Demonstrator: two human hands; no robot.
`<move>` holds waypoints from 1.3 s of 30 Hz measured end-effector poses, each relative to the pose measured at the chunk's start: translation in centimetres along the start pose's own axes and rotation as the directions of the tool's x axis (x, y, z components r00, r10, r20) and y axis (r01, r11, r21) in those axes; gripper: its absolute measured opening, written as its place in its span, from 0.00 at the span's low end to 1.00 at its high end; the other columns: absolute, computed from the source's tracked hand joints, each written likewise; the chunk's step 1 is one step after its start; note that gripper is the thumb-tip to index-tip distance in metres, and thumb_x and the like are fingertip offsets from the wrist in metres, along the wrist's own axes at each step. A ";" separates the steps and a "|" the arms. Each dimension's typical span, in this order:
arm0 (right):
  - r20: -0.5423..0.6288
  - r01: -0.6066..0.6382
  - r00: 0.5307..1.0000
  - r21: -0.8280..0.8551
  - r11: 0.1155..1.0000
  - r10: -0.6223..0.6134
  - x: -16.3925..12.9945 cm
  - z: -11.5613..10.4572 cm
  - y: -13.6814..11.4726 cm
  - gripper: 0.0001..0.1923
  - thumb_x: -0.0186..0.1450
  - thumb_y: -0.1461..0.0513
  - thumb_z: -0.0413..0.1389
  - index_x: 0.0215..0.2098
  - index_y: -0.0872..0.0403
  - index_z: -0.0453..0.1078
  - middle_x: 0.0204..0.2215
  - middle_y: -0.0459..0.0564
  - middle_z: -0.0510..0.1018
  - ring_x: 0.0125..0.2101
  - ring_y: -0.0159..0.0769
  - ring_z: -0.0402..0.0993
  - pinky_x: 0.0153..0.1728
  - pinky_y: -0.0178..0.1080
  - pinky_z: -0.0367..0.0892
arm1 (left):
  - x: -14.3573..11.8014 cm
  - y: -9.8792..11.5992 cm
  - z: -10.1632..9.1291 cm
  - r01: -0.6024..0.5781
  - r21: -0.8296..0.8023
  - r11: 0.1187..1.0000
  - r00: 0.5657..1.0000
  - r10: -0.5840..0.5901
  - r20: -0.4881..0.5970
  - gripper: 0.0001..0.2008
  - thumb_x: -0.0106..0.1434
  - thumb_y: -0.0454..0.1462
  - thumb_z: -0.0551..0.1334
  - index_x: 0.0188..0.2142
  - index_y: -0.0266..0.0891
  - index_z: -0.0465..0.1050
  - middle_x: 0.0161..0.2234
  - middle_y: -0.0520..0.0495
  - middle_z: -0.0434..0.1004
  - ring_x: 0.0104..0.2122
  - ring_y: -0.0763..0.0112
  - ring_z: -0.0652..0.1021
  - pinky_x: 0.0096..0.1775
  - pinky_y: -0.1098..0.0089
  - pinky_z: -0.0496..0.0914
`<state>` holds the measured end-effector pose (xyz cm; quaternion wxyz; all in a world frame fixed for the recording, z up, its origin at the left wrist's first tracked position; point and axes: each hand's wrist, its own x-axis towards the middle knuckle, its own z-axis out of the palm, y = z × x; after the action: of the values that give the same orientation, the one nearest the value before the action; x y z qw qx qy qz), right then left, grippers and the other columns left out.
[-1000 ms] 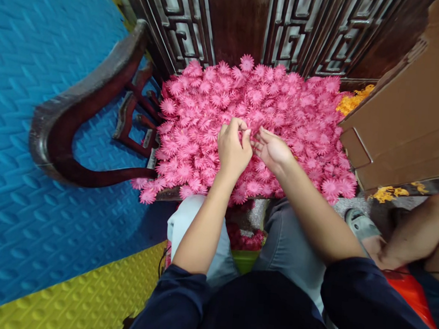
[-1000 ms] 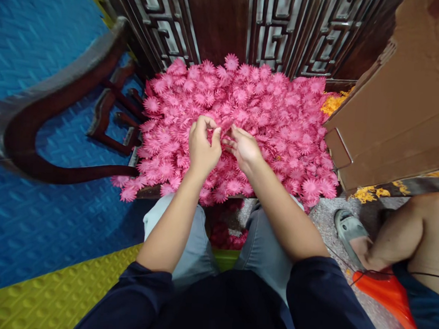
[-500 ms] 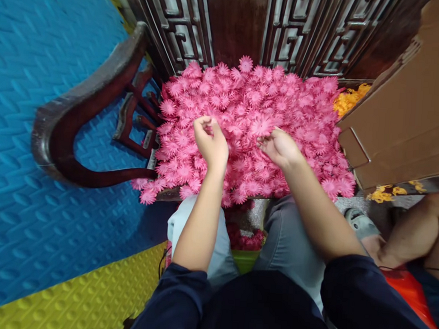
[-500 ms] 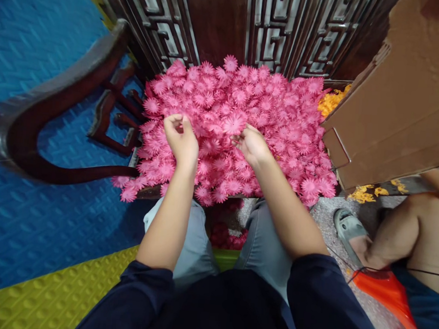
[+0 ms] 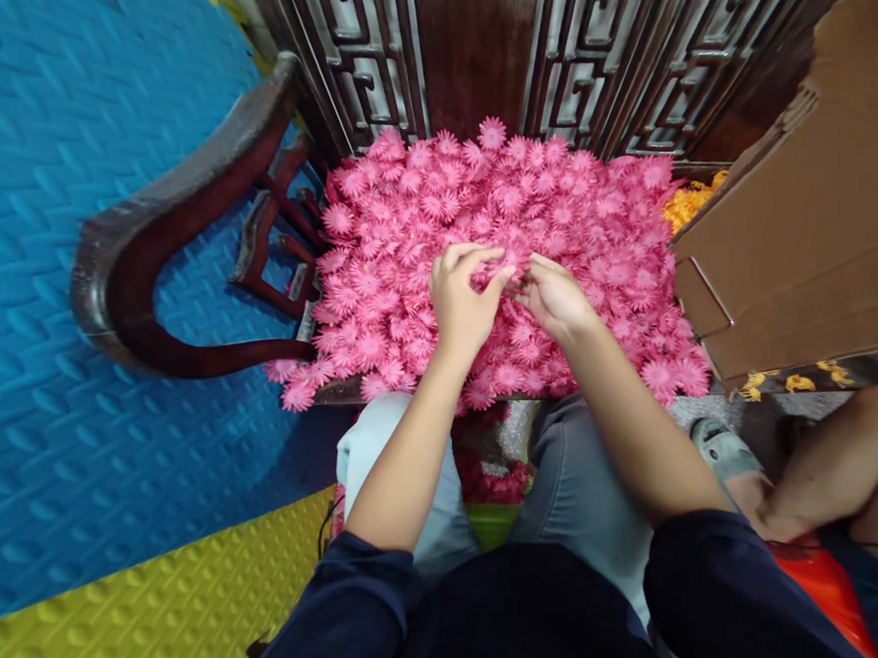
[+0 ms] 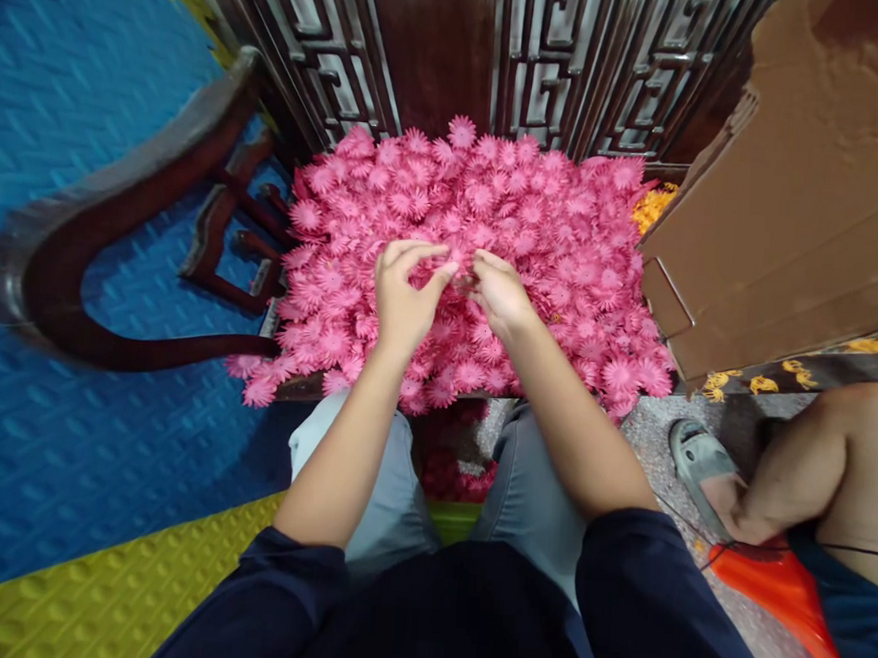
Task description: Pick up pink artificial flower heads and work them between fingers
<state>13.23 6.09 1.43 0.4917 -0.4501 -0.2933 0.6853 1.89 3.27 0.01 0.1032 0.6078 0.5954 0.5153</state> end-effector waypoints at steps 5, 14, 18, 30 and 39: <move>0.018 -0.027 0.999 0.020 0.999 0.026 0.0 -0.1 0.2 0.09 0.61 0.69 0.50 0.24 0.54 0.65 0.15 0.37 0.70 0.18 0.21 0.67 0.25 0.27 0.67 | 0.0 -0.2 0.2 -0.035 0.104 0.994 0.999 0.037 -0.020 0.03 0.56 0.39 0.66 0.32 0.47 0.78 0.40 0.46 0.73 0.42 0.59 0.71 0.49 0.57 0.63; 0.065 -0.037 0.997 0.037 0.999 0.035 -0.2 0.2 0.5 0.08 0.59 0.57 0.59 0.28 0.53 0.70 0.20 0.40 0.75 0.21 0.22 0.71 0.26 0.27 0.67 | 0.1 -0.3 0.2 0.019 0.103 0.995 0.996 -0.010 -0.090 0.04 0.56 0.39 0.65 0.28 0.43 0.74 0.37 0.45 0.67 0.43 0.57 0.69 0.49 0.56 0.62; 0.117 -0.019 0.993 0.025 0.999 0.016 -0.4 0.1 0.5 0.12 0.52 0.55 0.65 0.27 0.53 0.71 0.21 0.40 0.75 0.23 0.22 0.71 0.26 0.27 0.67 | 0.2 -0.4 0.1 0.078 0.077 0.994 0.989 -0.068 -0.133 0.04 0.54 0.39 0.67 0.27 0.42 0.75 0.34 0.47 0.65 0.41 0.61 0.69 0.49 0.60 0.63; -0.064 -0.040 0.997 -0.021 0.999 0.038 -1.0 1.0 0.3 0.08 0.56 0.64 0.61 0.22 0.56 0.67 0.16 0.37 0.70 0.18 0.20 0.66 0.22 0.27 0.59 | 0.3 -0.5 0.5 0.122 0.042 0.992 0.984 -0.115 -0.137 0.04 0.55 0.37 0.67 0.28 0.40 0.75 0.33 0.47 0.66 0.39 0.64 0.70 0.47 0.64 0.64; -0.049 0.064 0.996 -0.114 0.991 -0.069 -0.4 0.3 0.7 0.09 0.59 0.63 0.60 0.22 0.55 0.67 0.16 0.38 0.68 0.19 0.21 0.63 0.23 0.28 0.54 | 0.4 -0.4 0.2 0.038 0.066 0.997 0.997 -0.033 -0.074 0.09 0.53 0.40 0.68 0.35 0.45 0.79 0.36 0.47 0.69 0.41 0.64 0.71 0.48 0.63 0.63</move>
<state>12.72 5.48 1.15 0.4958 -0.4850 -0.3331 0.6388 1.67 3.84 -0.14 0.0700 0.5810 0.6265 0.5147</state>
